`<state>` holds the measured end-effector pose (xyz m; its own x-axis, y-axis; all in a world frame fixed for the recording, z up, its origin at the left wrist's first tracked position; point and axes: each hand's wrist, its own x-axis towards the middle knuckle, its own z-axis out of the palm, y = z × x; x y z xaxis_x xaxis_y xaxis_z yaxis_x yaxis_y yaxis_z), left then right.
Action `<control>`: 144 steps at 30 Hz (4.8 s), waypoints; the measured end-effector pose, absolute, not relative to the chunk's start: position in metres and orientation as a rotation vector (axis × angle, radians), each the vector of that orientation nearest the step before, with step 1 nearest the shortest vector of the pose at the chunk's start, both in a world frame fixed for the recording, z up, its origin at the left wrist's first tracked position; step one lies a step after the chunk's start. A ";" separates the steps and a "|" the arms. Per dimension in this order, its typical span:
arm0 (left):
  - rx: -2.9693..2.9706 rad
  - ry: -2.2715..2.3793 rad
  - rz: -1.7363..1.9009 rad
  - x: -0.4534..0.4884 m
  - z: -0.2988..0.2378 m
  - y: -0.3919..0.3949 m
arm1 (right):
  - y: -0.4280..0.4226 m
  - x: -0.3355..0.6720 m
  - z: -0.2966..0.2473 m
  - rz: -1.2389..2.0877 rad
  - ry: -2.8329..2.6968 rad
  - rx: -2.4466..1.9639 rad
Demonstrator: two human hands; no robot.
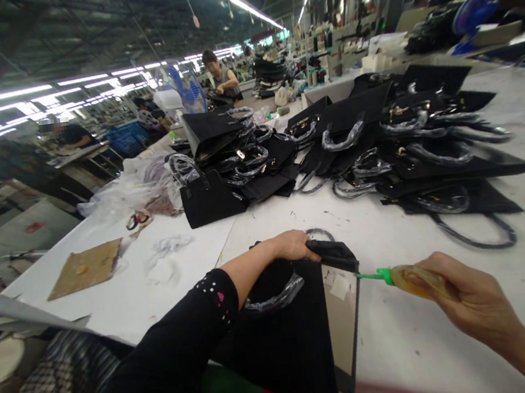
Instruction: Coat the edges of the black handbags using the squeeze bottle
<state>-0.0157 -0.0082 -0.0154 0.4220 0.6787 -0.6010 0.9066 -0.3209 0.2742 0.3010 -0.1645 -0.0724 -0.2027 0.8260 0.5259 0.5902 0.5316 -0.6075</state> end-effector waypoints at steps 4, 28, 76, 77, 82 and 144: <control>2.102 1.337 -0.517 -0.015 -0.015 -0.008 | -0.165 0.301 -0.073 0.300 -2.006 -1.059; 2.088 1.337 -0.533 -0.014 -0.015 -0.007 | -0.176 0.295 -0.069 -0.038 -2.112 -0.899; 2.103 1.336 -0.545 -0.011 -0.013 -0.008 | -0.171 0.294 -0.062 -0.087 -2.093 -1.017; 2.102 1.334 -0.546 -0.012 -0.014 -0.008 | -0.171 0.294 -0.063 -0.079 -2.101 -1.019; 2.093 1.327 -0.536 -0.013 -0.016 -0.006 | -0.170 0.297 -0.068 -0.150 -2.090 -0.973; 2.147 1.379 -0.419 -0.023 -0.023 -0.021 | -0.188 0.289 -0.064 0.215 -2.021 -1.030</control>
<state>-0.0227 -0.0209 -0.0230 0.4255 0.7334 -0.5302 0.9044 -0.3239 0.2777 0.2892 -0.1879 -0.0640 -0.3128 0.7333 0.6036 0.5898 0.6481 -0.4817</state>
